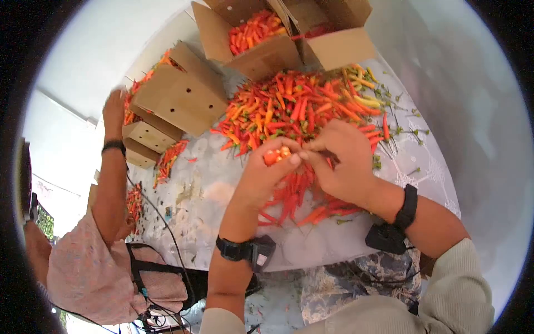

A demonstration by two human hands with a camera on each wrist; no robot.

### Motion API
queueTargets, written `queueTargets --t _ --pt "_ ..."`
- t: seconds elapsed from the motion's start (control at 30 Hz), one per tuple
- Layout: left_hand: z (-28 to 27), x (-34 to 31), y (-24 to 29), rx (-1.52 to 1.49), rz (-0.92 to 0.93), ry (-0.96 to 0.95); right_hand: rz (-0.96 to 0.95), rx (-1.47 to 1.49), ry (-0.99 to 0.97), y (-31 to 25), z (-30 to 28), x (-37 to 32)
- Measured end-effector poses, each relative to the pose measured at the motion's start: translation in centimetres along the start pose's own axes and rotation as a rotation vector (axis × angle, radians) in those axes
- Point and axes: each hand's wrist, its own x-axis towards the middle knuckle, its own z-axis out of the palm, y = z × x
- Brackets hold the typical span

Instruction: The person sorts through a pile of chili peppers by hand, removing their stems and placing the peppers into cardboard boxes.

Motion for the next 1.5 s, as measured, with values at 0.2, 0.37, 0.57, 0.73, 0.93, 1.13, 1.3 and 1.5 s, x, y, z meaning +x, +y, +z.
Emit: queueTargets --t 0.2,0.37,0.57,0.73,0.93,1.13,1.3,1.5 --pt "-1.3 0.1 -1.0 -0.093 -0.009 -0.058 0.598 0.652 -0.259 1.4 0.2 -0.3" --pt "-1.2 -0.2 -1.1 -0.103 -0.027 -0.073 0.732 0.814 -0.429 1.7 -0.7 0.1" --pt "-0.9 -0.4 -0.9 -0.096 -0.015 -0.088 0.784 0.932 -0.447 1.6 -0.7 0.0" --pt "-1.1 -0.6 -0.5 -0.136 0.012 -0.158 0.802 1.006 -0.471 1.6 -0.6 -0.1" --pt "-0.9 -0.4 -1.0 -0.161 0.044 -0.149 0.923 1.105 -0.437 0.9 -0.5 -0.1" --pt "-0.7 0.0 -1.3 -0.157 0.082 -0.078 0.913 1.033 -0.382 1.1 -0.5 -0.1" --pt "-1.3 0.4 -1.3 0.003 0.171 0.068 0.747 0.735 -0.333 0.7 -0.5 0.4" --pt "-1.3 0.4 -1.1 0.059 0.132 0.087 0.593 0.589 -0.289 1.2 0.5 -0.8"
